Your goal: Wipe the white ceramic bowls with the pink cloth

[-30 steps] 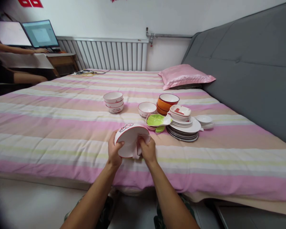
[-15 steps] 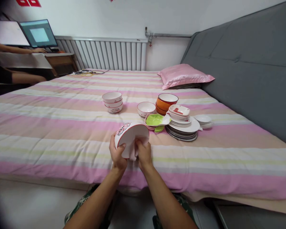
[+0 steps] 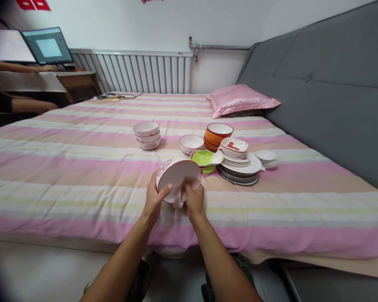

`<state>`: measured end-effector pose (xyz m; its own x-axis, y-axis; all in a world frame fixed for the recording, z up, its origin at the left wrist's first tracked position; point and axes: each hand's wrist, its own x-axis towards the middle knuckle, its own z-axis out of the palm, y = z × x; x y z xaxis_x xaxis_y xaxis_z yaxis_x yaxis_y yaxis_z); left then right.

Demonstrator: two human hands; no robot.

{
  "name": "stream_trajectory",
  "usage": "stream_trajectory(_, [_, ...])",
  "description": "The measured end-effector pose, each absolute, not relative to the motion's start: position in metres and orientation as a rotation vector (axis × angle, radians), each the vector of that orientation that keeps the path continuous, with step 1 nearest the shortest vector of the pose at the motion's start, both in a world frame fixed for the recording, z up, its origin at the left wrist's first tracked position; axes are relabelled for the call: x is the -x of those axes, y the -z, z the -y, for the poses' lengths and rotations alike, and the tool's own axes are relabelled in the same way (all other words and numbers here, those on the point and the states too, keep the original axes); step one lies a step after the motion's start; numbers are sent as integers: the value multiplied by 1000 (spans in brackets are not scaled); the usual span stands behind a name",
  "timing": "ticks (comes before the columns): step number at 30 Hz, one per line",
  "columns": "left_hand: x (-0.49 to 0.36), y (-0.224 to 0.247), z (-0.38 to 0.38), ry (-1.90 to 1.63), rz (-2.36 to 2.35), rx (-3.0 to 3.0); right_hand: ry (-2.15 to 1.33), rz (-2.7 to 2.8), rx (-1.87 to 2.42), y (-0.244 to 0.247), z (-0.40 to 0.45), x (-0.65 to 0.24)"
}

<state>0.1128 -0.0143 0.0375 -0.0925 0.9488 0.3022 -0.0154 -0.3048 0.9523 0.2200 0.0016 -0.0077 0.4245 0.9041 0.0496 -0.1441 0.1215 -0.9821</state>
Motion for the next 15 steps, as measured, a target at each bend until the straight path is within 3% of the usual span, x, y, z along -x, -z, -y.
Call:
stream_trajectory(7, [-87, -50, 7, -1298, -1175, -1367, -437, 1378, 1281, -2, -2, -244])
stream_trajectory(15, [-71, -51, 2, -1212, -1234, -1646, -318, 1568, 1302, -3, 3, -236])
